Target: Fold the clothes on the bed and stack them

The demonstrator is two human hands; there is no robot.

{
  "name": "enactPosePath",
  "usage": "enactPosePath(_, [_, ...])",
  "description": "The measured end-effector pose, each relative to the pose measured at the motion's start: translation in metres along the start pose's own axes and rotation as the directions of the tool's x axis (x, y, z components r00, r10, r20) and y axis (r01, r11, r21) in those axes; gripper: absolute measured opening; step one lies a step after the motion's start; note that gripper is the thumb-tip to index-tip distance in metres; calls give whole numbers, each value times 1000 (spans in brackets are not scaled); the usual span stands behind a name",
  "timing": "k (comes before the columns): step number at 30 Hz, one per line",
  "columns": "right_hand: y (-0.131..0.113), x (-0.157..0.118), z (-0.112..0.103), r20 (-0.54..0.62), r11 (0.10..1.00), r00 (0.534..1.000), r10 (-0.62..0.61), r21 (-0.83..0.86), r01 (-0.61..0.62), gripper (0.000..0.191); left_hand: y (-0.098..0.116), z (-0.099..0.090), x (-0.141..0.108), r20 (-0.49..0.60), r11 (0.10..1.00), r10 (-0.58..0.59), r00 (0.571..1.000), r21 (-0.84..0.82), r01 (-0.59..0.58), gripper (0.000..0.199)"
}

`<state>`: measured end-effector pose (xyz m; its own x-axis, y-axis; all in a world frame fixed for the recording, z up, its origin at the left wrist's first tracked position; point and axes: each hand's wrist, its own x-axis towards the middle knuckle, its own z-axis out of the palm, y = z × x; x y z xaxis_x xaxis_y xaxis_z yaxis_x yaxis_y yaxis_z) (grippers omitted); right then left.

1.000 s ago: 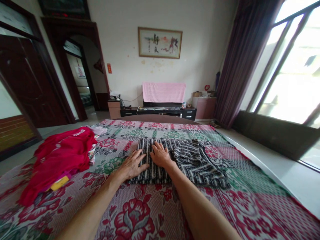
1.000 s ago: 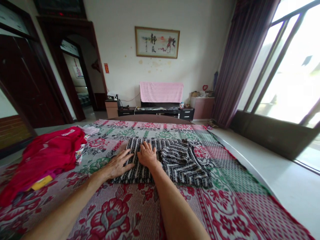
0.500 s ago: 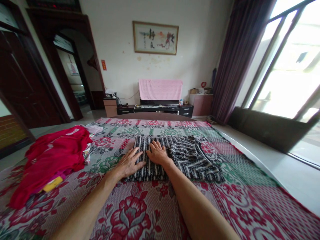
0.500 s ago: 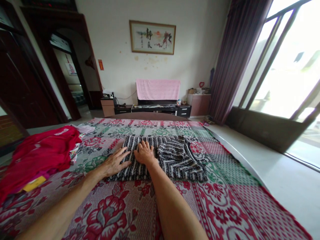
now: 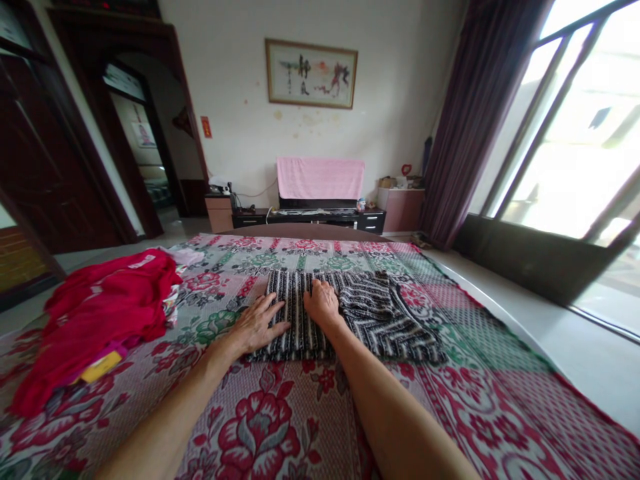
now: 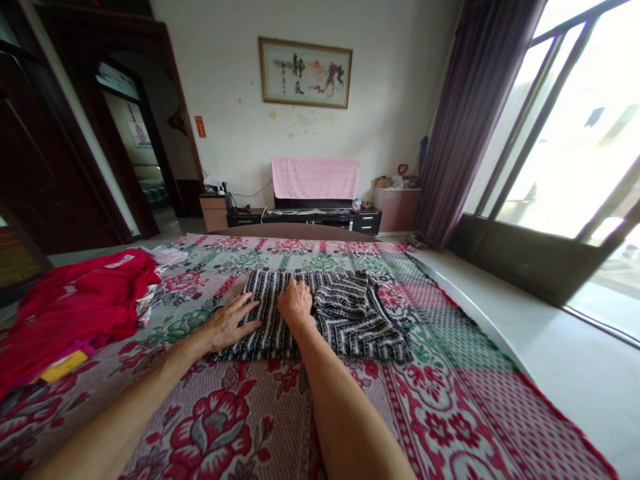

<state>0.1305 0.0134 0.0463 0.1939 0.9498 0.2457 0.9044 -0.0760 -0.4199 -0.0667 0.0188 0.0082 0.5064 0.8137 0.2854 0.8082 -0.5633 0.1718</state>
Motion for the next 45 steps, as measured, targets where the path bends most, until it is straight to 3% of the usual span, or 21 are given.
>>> enactPosePath(6, [-8,0,1,8,995,996,-89,52,89,43,1,0,0,5,1000,-4,1000,2,4,68])
enactPosePath(12, [-5,-1,4,-29,989,995,-99,106,102,46,-3,3,0,-30,1000,6,1000,-17,-6,66])
enactPosePath(25, [-1,2,6,3,992,997,-76,102,75,47,-3,3,1,-27,1000,7,1000,-17,-8,68])
enactPosePath(32, [-5,-3,2,-20,975,983,-184,124,185,48,1,0,1,-10,1000,-21,1000,-15,21,68])
enactPosePath(37, [-3,-1,0,40,980,987,-157,130,151,52,3,-5,1,-8,999,11,1000,-36,-11,70])
enactPosePath(45, [-1,9,-9,18,978,991,-132,162,128,50,1,-15,4,-73,989,-15,997,-145,4,66])
